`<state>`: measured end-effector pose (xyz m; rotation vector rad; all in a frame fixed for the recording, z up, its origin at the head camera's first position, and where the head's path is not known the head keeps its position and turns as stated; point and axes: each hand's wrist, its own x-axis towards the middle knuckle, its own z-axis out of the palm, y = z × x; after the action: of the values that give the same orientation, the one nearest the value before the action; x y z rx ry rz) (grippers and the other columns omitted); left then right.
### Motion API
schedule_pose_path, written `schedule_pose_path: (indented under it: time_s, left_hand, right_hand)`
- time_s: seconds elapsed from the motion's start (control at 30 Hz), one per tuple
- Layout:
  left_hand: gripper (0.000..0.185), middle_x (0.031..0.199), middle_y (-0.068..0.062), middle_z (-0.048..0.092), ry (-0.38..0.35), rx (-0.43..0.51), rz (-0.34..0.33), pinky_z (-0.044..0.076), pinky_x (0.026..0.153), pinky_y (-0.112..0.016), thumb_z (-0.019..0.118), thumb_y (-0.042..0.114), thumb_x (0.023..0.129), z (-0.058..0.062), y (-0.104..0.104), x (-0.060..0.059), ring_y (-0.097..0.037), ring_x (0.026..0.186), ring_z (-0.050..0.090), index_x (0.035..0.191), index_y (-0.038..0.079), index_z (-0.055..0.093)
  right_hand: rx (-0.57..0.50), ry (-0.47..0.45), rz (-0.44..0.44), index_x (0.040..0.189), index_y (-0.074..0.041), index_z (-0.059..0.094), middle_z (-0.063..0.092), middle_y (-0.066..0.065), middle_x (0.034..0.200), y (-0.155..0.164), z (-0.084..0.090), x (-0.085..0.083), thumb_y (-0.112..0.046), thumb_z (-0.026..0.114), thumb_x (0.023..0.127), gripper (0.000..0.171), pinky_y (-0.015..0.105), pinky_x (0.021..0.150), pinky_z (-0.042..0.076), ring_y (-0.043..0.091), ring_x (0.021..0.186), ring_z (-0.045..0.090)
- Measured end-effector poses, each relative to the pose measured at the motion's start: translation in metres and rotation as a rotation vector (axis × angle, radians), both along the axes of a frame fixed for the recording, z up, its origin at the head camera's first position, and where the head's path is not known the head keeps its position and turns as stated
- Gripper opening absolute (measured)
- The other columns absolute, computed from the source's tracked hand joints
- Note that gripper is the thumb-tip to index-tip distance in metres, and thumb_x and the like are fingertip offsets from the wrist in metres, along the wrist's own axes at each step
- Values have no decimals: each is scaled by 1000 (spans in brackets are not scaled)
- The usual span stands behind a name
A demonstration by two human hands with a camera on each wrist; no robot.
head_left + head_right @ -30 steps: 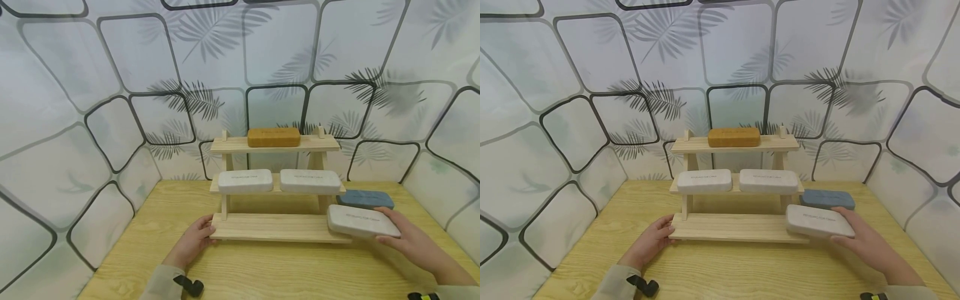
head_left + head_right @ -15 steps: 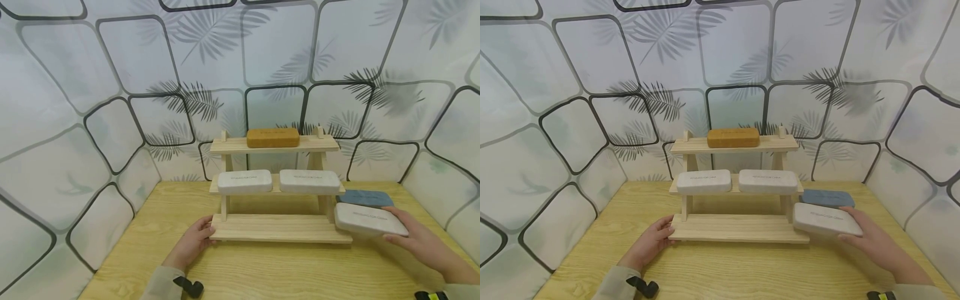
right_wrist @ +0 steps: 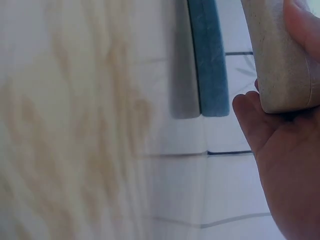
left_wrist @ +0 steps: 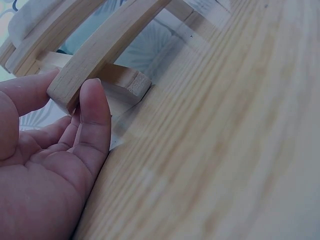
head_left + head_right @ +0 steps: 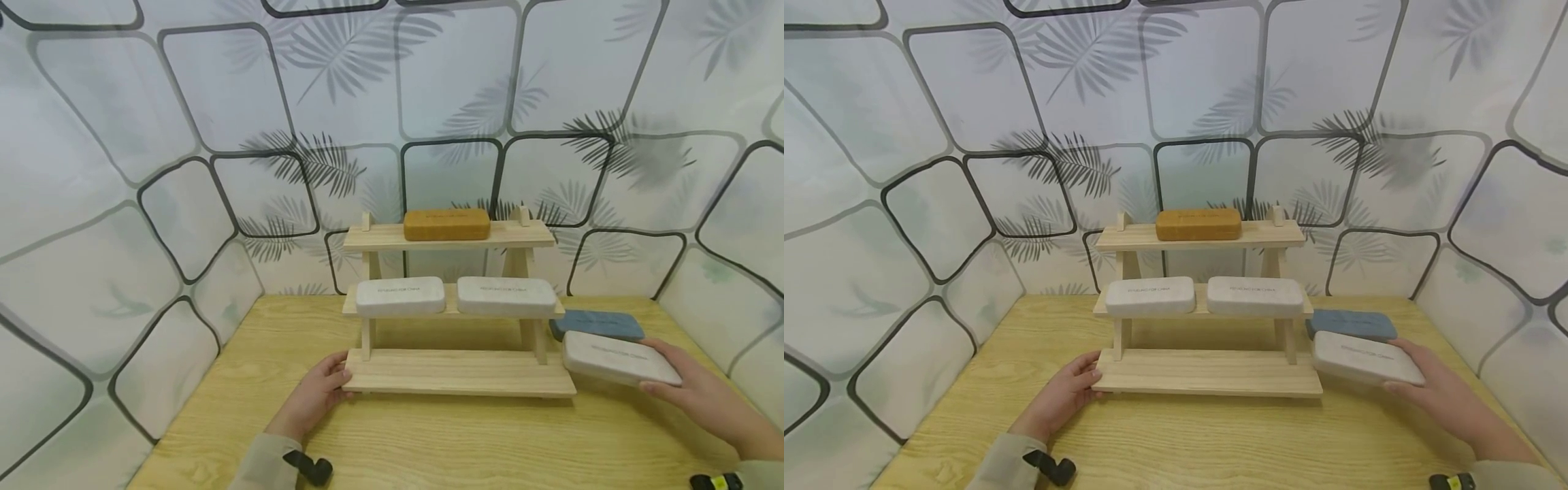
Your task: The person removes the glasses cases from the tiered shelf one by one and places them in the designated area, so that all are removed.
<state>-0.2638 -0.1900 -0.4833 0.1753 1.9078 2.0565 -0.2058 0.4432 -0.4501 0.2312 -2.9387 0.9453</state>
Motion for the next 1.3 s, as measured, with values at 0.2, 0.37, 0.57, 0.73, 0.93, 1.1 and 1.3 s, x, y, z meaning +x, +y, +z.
schedule_pose_path:
  time_s: [0.2, 0.37, 0.57, 0.73, 0.93, 1.1, 1.3]
  left_hand:
    - [63, 133, -21, 49, -6, 7, -4, 53, 85, -33, 57, 19, 105, -1, 0, -1, -22, 109, 60, 157, -1, 25]
    - [64, 133, -21, 49, -6, 6, -3, 52, 86, -33, 57, 20, 105, 0, -1, -1, -23, 109, 60, 156, -1, 25]
    - [64, 132, -20, 49, -3, 3, 3, 53, 85, -34, 57, 18, 105, -2, -1, 0, -22, 108, 60, 157, -2, 24]
    - [64, 131, -20, 50, -2, 7, -1, 52, 84, -33, 57, 17, 105, -2, -1, 0, -22, 107, 60, 156, -3, 24]
    - [63, 129, -20, 51, -1, 10, 5, 53, 84, -33, 57, 16, 105, -1, 0, 0, -22, 106, 60, 156, -3, 25]
    - [62, 130, -20, 50, 3, 10, 6, 53, 84, -33, 56, 16, 105, 1, 0, 1, -22, 106, 60, 156, -3, 25]
    - [62, 132, -21, 49, 2, 7, 1, 52, 85, -33, 55, 16, 106, 2, 1, 1, -23, 108, 60, 156, -2, 25]
  right_hand:
    - [23, 24, 9, 155, 8, 21, 27, 44, 145, 8, -8, -7, -29, 69, 98, 83, 71, 89, 30, 61, 124, 30]
    - [28, 21, 26, 153, 10, 25, 28, 45, 145, 11, -12, -15, -31, 71, 97, 84, 74, 93, 28, 66, 127, 28]
    - [48, -36, 42, 152, 9, 27, 28, 45, 145, 11, -13, -27, -39, 71, 96, 86, 75, 93, 30, 67, 127, 28]
    - [47, -53, 59, 151, 8, 28, 29, 45, 145, 13, -14, -34, -38, 72, 95, 84, 74, 92, 31, 66, 127, 29]
    - [45, -56, 66, 152, 8, 27, 27, 47, 144, 15, -16, -41, -34, 74, 94, 86, 75, 93, 29, 68, 126, 28]
    - [65, -44, 68, 152, 9, 28, 29, 48, 143, 15, -16, -45, -34, 74, 93, 86, 74, 92, 31, 67, 125, 31]
    - [68, -35, 67, 152, 10, 28, 31, 49, 141, 17, -19, -48, -33, 75, 92, 88, 76, 93, 30, 68, 124, 31]
